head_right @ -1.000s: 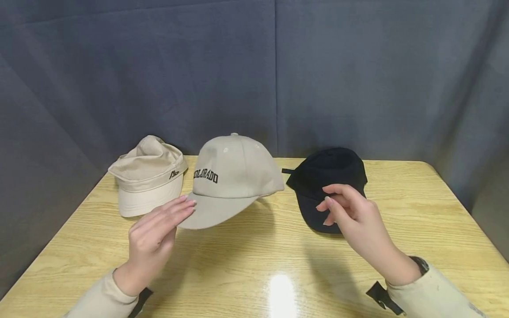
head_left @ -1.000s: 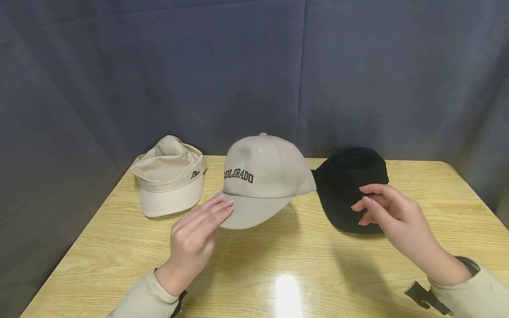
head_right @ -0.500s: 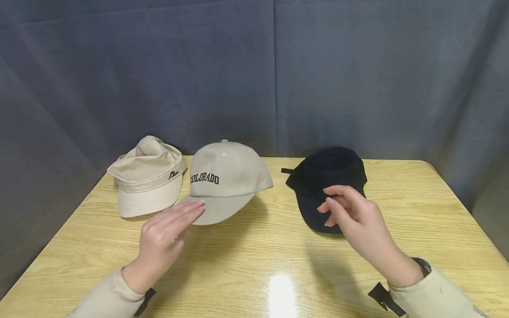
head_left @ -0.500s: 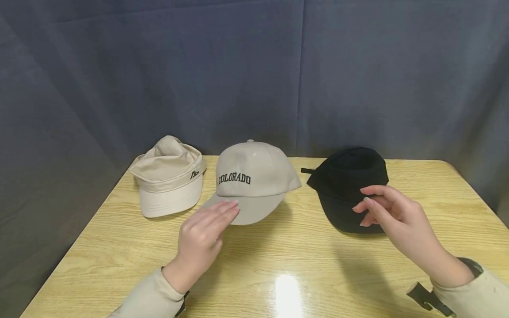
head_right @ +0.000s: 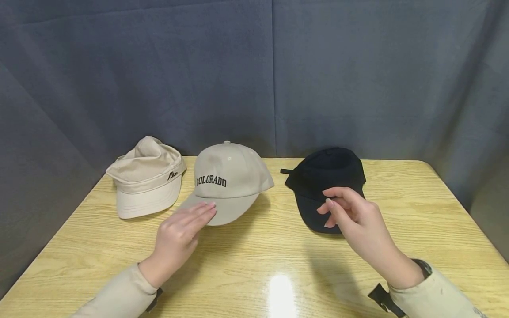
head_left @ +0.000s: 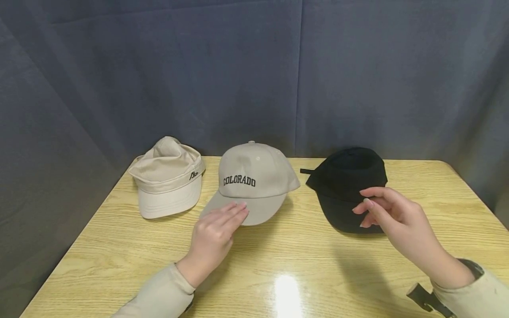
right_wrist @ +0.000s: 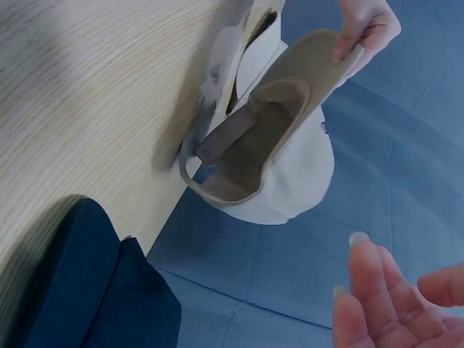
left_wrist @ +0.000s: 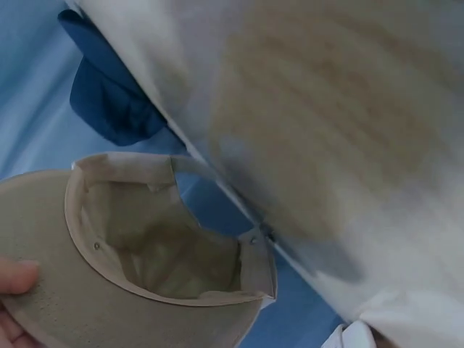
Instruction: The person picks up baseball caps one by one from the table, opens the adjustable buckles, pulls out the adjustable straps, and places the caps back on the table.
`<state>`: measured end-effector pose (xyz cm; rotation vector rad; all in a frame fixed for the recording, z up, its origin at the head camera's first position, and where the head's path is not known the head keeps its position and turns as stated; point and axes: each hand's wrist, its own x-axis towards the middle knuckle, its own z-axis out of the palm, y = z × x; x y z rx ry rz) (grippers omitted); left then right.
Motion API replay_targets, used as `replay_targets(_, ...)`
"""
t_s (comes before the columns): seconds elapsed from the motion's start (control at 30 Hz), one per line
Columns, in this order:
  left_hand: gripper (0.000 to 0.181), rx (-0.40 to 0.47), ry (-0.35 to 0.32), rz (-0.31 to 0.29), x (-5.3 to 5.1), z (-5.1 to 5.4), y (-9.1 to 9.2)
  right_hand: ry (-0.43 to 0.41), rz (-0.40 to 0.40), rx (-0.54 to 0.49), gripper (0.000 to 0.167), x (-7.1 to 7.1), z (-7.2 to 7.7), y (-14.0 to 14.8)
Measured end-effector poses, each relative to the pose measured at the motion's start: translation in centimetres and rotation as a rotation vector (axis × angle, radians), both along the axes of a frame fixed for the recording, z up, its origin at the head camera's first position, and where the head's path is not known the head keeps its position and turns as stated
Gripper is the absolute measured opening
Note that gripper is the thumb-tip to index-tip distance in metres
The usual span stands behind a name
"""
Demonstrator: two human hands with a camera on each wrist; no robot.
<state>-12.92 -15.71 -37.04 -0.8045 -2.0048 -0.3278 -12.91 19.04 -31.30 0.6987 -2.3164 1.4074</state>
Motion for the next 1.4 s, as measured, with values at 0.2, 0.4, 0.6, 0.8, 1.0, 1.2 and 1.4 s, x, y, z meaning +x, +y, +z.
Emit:
replay_targets(0.2, 0.040, -0.031, -0.036, 0.033, -0.3, -0.8, 0.3, -0.008, -0.001, 0.011, 0.040, 0.3, -0.2, -0.1)
replay_targets(0.4, 0.046, -0.059, -0.093, 0.052, -0.4, -0.8, 0.5, 0.003, 0.008, 0.000, 0.041, 0.3, -0.1, -0.2)
replay_targets(0.6, 0.044, -0.095, -0.174, 0.094, -0.9, -0.8, 0.7, 0.001, 0.014, 0.005, 0.040, 0.3, -0.2, -0.2)
replay_targets(0.8, 0.039, -0.155, -0.245, 0.135, -1.1, -1.0, 1.0, -0.010, 0.014, 0.009, 0.040, 0.3, -0.3, -0.2)
replay_targets(1.0, 0.040, -0.169, -0.344, 0.156, -1.3, -1.0, 1.3, -0.015, 0.027, 0.003, 0.041, 0.3, -0.3, -0.2)
replay_targets(1.2, 0.039, -0.164, -0.403, 0.185, -1.9, -1.3, 1.5, -0.021, 0.029, 0.012, 0.040, 0.4, -0.4, -0.2)
replay_targets(1.4, 0.037, -0.151, -0.464, 0.193, -2.6, -1.6, 1.4, -0.013, 0.035, 0.023, 0.038, 0.5, -0.5, -0.3)
